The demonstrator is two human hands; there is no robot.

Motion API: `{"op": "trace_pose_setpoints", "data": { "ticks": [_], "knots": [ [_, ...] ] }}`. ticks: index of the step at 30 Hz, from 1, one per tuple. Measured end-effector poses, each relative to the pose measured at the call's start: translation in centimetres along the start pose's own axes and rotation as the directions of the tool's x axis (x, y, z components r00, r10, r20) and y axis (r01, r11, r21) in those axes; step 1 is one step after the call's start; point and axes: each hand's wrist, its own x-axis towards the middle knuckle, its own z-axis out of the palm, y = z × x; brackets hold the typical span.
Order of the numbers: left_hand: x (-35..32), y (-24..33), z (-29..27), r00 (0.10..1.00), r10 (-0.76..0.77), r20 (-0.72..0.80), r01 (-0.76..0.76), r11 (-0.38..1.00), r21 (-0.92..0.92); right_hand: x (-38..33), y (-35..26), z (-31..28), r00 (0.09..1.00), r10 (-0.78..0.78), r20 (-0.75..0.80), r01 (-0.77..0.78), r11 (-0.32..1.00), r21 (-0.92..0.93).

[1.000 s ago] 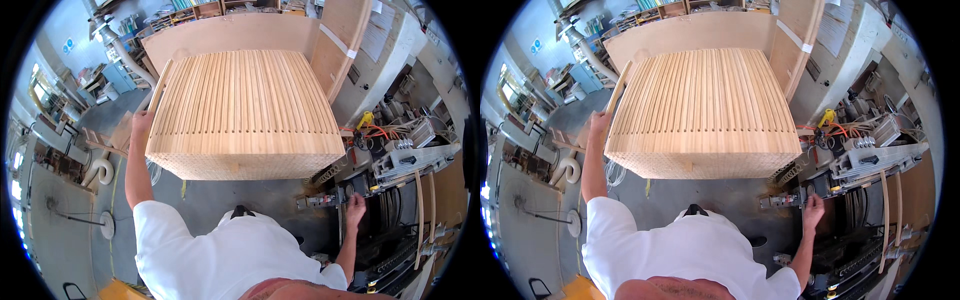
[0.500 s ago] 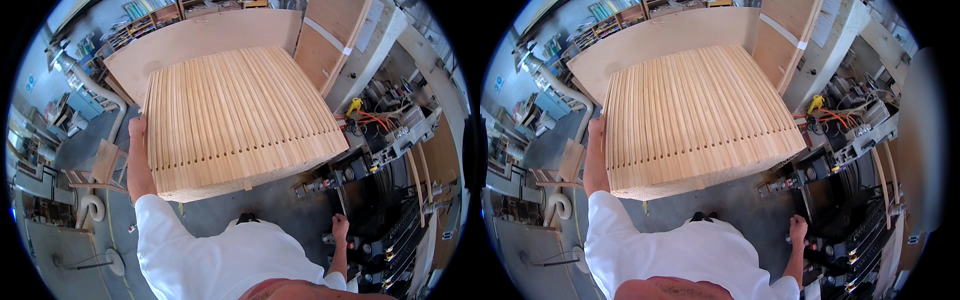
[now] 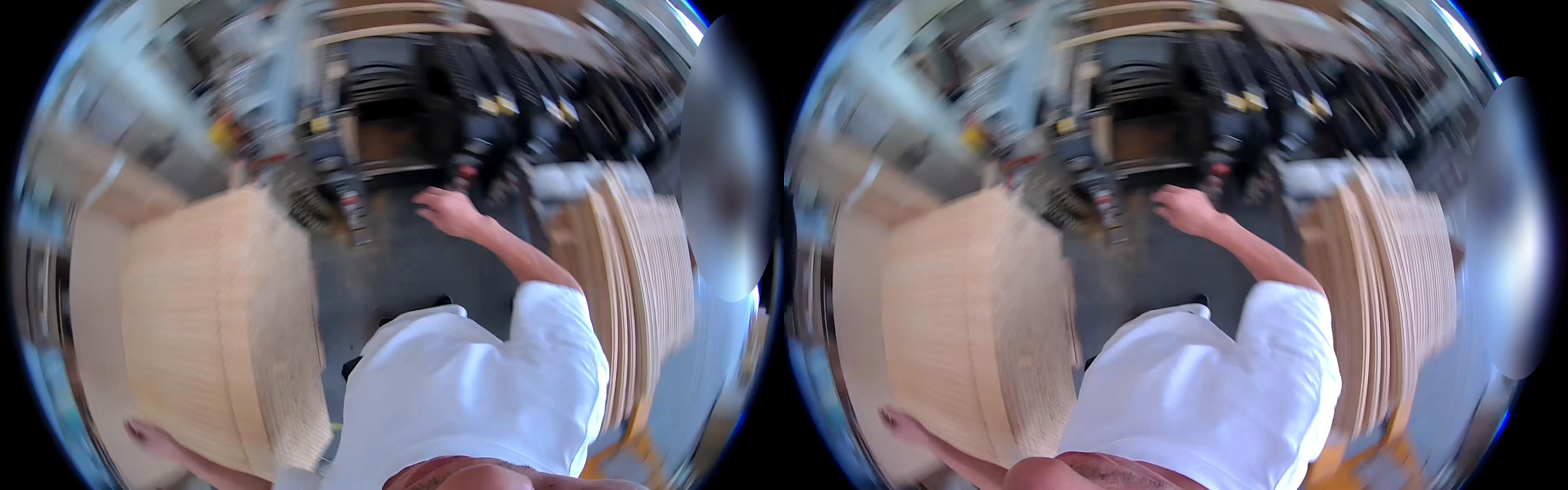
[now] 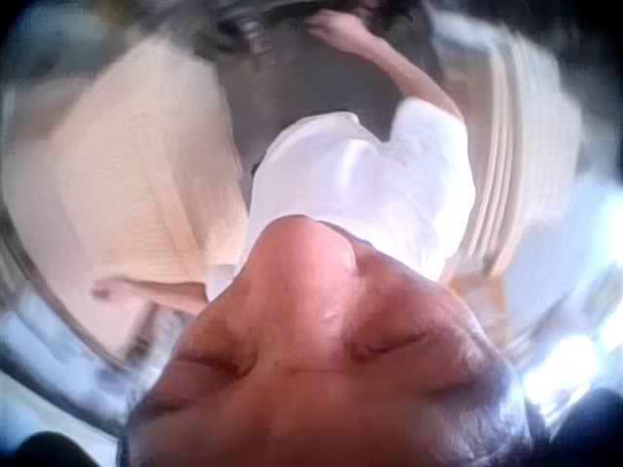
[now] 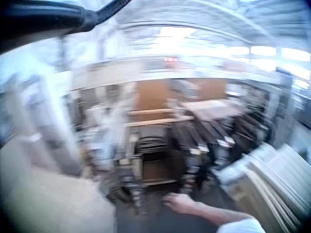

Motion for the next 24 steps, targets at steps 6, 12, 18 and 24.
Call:
{"op": "trace_pose_setpoints", "data": {
  "ticks": [6, 12, 18, 24],
  "knots": [
    [-16.8, 24.4, 8.0, 0.736, 0.595, 0.324, -0.334, 0.735, -0.59, -9.5, 3.0, -8.3, 0.955, 0.005, -0.297, -0.036, 0.994, -0.102],
    [-40.5, 37.6, 18.9, 0.155, 0.776, 0.611, 0.023, 0.616, -0.787, -28.8, 8.4, -16.4, 0.635, 0.41, -0.655, -0.687, 0.688, -0.236],
    [-52.7, 43.3, 23.0, -0.216, 0.771, 0.598, 0.128, 0.63, -0.766, -43.2, 9.4, -16.1, 0.345, 0.526, -0.778, -0.936, 0.252, -0.245],
    [-56.6, 49.2, 26.5, -0.256, 0.823, 0.507, -0.027, 0.519, -0.855, -44.4, 9.9, -16.0, 0.353, 0.47, -0.809, -0.933, 0.242, -0.267]
  ]
}}
